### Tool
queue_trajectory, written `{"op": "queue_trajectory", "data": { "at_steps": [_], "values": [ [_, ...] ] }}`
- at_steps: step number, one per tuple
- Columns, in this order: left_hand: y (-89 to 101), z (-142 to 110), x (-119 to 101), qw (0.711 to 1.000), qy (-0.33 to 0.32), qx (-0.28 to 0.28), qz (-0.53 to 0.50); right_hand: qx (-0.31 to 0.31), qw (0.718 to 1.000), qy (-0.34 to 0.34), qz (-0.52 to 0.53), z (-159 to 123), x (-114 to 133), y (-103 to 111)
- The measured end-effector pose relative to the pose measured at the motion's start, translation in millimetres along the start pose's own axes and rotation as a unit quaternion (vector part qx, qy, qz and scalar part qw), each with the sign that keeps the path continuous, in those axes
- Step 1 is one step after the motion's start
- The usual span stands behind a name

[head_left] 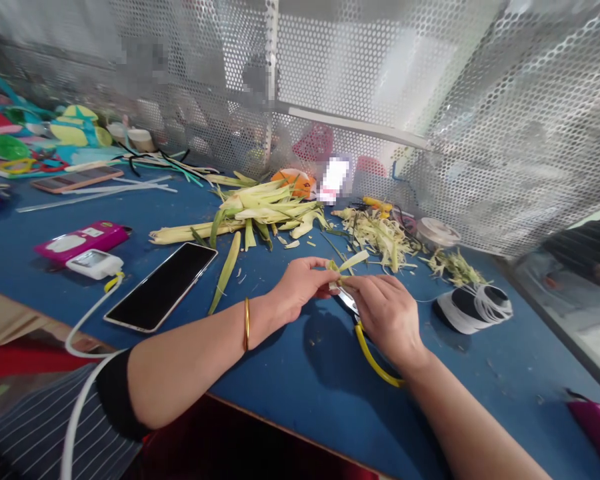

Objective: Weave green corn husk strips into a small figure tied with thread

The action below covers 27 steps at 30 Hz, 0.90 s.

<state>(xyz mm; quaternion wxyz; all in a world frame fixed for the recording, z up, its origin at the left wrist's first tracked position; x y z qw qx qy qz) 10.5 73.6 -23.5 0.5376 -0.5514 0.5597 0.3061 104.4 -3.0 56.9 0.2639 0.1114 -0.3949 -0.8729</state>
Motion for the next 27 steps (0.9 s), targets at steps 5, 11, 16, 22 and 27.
{"op": "queue_trajectory", "data": {
  "at_steps": [5, 11, 16, 22, 27],
  "values": [
    [-8.5, -4.7, -8.4, 0.996, -0.052, 0.037, 0.067, -0.025, 0.999, -0.011, -0.035, 2.5, 1.2, 7.9],
    [-15.4, -8.0, -6.6, 0.991, -0.046, 0.085, 0.092, -0.002, 0.991, -0.131, -0.038, -2.6, -21.9, -2.2],
    [-19.0, -8.2, 3.0, 0.99, -0.017, 0.114, 0.076, 0.04, 0.964, -0.263, 0.007, -12.9, -43.1, -14.2],
    [-13.8, -6.7, 8.7, 0.993, -0.008, 0.081, 0.085, 0.045, 0.93, -0.343, 0.122, -18.8, -52.9, -24.9],
    [-1.0, -2.1, 1.7, 0.999, -0.006, 0.015, 0.051, 0.028, 0.911, -0.362, 0.197, -15.8, -59.3, -17.2]
  ]
}}
Point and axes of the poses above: each hand's wrist, its own z-axis towards the middle knuckle, its own y-axis out of the back of the hand, x = y × z, the point moved 9 cm from there along z, towards the middle knuckle, and after that the axes turned 3 degrees about -y, right-handed, at the moved point
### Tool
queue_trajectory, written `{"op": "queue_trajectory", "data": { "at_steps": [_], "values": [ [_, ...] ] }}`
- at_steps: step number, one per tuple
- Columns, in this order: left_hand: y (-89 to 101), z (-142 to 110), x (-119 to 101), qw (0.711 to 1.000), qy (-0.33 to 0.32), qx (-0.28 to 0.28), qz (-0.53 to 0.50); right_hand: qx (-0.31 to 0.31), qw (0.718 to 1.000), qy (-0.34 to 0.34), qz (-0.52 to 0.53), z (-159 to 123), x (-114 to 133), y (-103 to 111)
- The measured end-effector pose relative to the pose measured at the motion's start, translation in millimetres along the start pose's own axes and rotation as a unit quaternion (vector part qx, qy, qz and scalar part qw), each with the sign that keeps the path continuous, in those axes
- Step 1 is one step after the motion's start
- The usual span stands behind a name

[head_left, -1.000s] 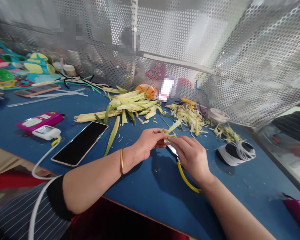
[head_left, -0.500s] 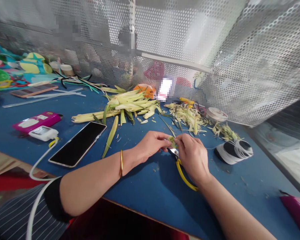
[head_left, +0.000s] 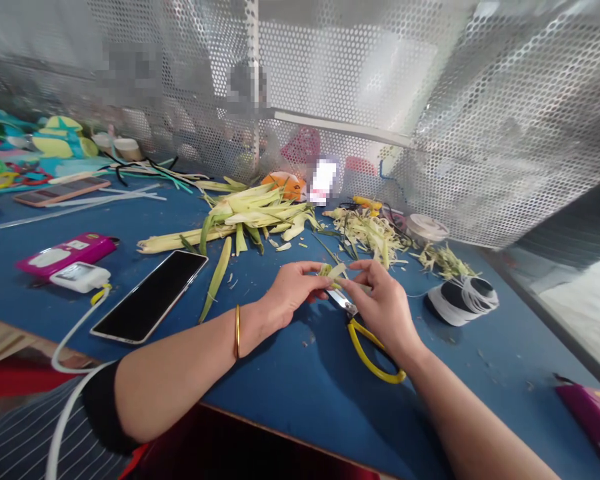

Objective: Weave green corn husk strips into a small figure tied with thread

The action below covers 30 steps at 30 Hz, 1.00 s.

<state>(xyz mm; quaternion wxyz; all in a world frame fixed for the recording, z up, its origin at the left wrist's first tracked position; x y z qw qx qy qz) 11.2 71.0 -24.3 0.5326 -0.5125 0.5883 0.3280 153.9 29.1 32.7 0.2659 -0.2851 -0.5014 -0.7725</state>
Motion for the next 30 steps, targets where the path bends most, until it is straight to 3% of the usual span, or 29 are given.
{"op": "queue_trajectory", "data": {
  "at_steps": [3, 7, 11, 14, 19, 23, 30],
  "values": [
    [5.7, 0.7, -4.9, 1.0, -0.002, -0.023, -0.003, 0.003, 0.998, 0.043, 0.046, 0.3, 12.8, 7.7],
    [4.4, -0.6, -7.7, 1.0, -0.004, -0.016, 0.002, 0.079, 0.984, 0.122, 0.099, -4.4, 30.0, -1.2],
    [2.1, -2.2, -6.9, 1.0, 0.007, -0.015, -0.006, 0.035, 0.983, 0.16, 0.078, -5.9, 33.9, 2.9],
    [0.4, -2.7, -6.1, 1.0, 0.011, -0.012, -0.002, 0.037, 0.982, 0.172, 0.07, -7.5, 35.6, 0.3],
    [-3.5, -2.6, -8.3, 1.0, -0.017, -0.001, 0.005, 0.032, 0.993, 0.049, 0.099, -5.0, 15.5, -4.0],
    [-6.7, -2.8, -10.3, 0.999, -0.039, 0.007, 0.023, 0.038, 0.98, -0.051, 0.19, -3.6, -0.4, -9.4],
    [-8.5, -2.9, -12.2, 0.997, -0.061, 0.014, 0.039, 0.063, 0.97, -0.082, 0.222, -3.3, -6.2, -16.2]
  ]
}}
Point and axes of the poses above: each hand's wrist, its own z-axis towards the middle knuckle, its own y-axis out of the back of the hand, x = y × z, the point moved 9 cm from there along z, towards the middle knuckle, and after that the axes turned 3 degrees about -y, right-handed, at the moved point
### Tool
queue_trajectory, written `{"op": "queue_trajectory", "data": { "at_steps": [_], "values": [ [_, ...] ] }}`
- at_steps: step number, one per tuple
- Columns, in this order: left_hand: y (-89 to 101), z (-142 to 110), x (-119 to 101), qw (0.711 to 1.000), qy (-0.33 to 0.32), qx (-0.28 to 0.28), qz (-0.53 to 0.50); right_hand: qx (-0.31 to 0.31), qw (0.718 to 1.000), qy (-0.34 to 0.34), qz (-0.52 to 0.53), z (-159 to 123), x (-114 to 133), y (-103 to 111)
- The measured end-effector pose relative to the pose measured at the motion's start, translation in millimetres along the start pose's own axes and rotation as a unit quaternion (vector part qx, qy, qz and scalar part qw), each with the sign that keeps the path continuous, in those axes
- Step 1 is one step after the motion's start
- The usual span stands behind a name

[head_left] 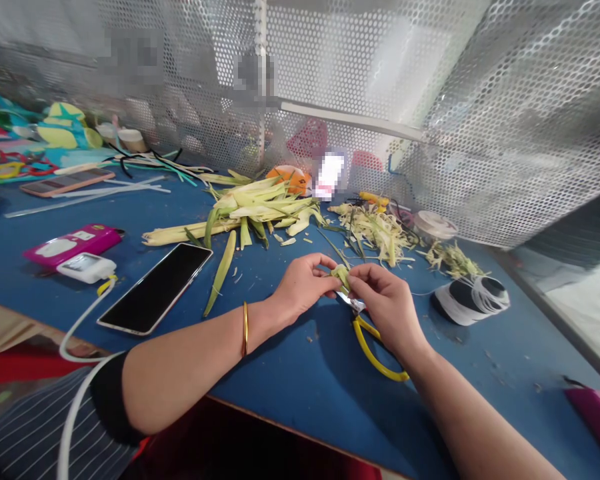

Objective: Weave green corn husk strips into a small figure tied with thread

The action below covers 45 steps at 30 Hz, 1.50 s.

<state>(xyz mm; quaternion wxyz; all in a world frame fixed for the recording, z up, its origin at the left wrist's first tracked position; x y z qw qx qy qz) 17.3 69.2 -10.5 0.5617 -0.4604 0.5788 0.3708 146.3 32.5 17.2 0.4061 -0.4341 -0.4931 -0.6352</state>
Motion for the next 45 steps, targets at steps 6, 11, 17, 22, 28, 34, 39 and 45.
{"op": "queue_trajectory", "data": {
  "at_steps": [6, 11, 17, 22, 28, 34, 39, 45],
  "values": [
    [0.9, -0.3, 0.8, 1.0, -0.018, 0.002, 0.023, -0.013, 1.0, -0.021, -0.01, -0.9, -6.5, 2.3],
    [-0.4, -0.5, 1.0, 0.999, -0.025, 0.012, 0.038, -0.013, 0.999, -0.045, -0.013, -0.2, -12.7, 1.8],
    [-1.0, 0.7, 1.6, 0.999, -0.03, 0.014, 0.04, 0.003, 0.996, -0.081, 0.035, 0.3, -23.3, -4.6],
    [-0.1, -0.2, 1.8, 0.999, -0.029, 0.005, 0.04, 0.0, 0.998, -0.069, 0.011, -0.5, -23.4, -4.3],
    [-2.8, -1.2, 0.7, 0.998, -0.032, 0.02, 0.052, 0.003, 0.997, -0.081, 0.018, 0.4, -25.6, -3.7],
    [-3.0, 0.9, 1.1, 0.996, -0.053, 0.032, 0.071, -0.001, 0.998, -0.056, -0.008, 0.5, -19.6, -2.6],
    [-1.5, 1.7, 0.3, 0.988, -0.086, 0.029, 0.125, -0.024, 0.998, -0.055, -0.001, 0.6, -20.9, 1.0],
    [-0.3, 0.4, -3.2, 0.974, -0.117, 0.026, 0.19, -0.039, 0.998, -0.054, 0.024, 1.5, -24.6, 2.3]
  ]
}}
Point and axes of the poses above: each hand's wrist, its own z-axis towards the middle knuckle, its own y-axis out of the back of the hand, x = y × z, the point moved 9 cm from there along z, towards the middle knuckle, and after that the axes turned 3 degrees about -y, right-handed, at the moved point
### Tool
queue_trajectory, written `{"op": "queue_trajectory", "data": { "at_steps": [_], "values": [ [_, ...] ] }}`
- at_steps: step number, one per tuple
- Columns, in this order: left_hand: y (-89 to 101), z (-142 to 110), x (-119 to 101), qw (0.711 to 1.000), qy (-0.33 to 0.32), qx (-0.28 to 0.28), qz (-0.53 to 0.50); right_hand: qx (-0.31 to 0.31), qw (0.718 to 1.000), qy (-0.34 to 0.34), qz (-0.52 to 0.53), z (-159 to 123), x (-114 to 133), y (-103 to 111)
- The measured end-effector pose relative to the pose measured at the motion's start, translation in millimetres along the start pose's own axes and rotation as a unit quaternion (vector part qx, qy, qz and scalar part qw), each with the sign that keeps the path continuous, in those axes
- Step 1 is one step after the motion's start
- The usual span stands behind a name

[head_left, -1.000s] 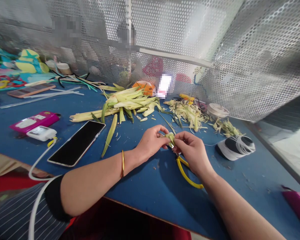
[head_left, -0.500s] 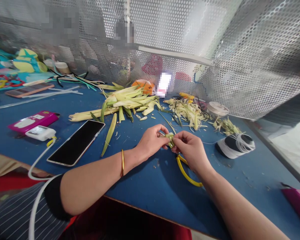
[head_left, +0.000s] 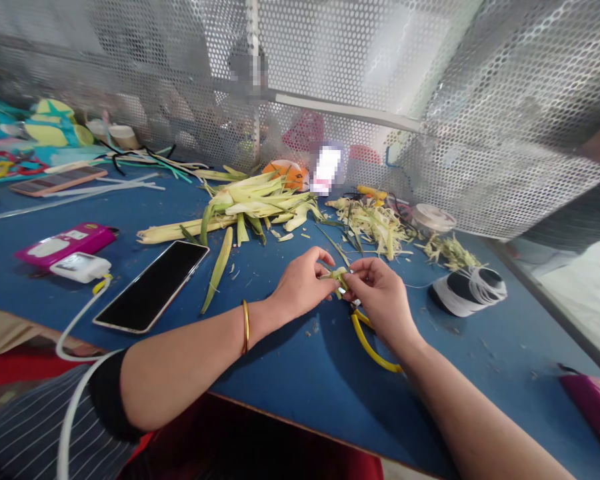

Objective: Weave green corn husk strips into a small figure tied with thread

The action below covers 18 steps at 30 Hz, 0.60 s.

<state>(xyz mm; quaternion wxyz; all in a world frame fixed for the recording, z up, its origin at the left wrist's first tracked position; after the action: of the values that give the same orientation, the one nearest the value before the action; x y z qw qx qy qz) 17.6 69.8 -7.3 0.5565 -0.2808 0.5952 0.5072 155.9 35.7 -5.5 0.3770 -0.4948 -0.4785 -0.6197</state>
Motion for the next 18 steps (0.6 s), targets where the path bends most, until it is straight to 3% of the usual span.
{"op": "queue_trajectory", "data": {
  "at_steps": [10, 18],
  "values": [
    [-0.7, 0.7, 3.1, 0.997, 0.049, -0.007, -0.061, 0.007, 0.999, 0.032, 0.03, -3.3, 7.2, -3.8],
    [0.3, 1.8, 6.1, 0.999, 0.024, -0.015, -0.034, -0.036, 0.997, 0.047, -0.04, -6.1, 12.6, 4.5]
  ]
}}
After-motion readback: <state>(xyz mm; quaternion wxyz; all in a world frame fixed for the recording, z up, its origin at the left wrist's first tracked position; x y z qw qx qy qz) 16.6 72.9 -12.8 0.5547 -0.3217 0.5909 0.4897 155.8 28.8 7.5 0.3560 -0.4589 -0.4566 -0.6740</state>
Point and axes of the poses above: each hand's wrist, its own z-axis towards the middle knuckle, its own y-axis out of the back of the hand, x = y × z, the point moved 9 cm from there along z, towards the middle knuckle, and after that the axes turned 3 degrees about -y, right-handed, at the moved point
